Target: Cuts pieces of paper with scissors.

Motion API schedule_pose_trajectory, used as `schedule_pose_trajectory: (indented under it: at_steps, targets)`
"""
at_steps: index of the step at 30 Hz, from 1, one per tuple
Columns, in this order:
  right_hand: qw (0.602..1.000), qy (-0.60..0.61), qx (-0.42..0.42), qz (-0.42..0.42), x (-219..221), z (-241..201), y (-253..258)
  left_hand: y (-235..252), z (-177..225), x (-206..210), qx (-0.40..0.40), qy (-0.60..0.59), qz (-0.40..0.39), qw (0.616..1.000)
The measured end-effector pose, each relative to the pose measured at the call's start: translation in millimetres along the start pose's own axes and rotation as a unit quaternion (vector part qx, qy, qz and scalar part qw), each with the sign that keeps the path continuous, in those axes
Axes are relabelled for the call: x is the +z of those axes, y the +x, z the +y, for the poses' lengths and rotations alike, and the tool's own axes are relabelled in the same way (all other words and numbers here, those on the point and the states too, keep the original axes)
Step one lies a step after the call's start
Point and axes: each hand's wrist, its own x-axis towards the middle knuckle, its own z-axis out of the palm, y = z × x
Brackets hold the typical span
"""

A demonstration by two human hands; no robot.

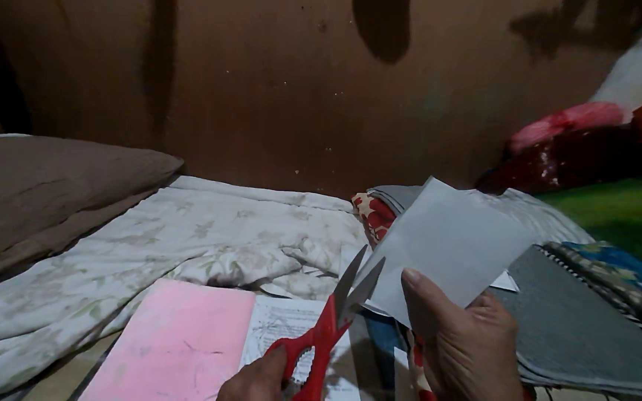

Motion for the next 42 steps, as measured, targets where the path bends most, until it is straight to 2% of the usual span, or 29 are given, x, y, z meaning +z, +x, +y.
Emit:
schedule_pose_trajectory:
  at_steps: [5,25,42]
  targets:
    - [1.000,-0.009,-0.009,0.015,-2.7,1.8,2.5,-0.2,-1.0,-0.2,0.002,0.002,-0.004,1.000]
    - [1.000,0.019,0.008,-0.017,-0.2,-0.3,-0.3,-0.4,-0.5,-2.6,-0.002,0.000,0.000,1.000]
    - [0.999,-0.012,-0.004,-0.031,-1.0,-0.5,-1.2,0.2,0.2,-5.4,-0.014,-0.006,-0.007,1.000]
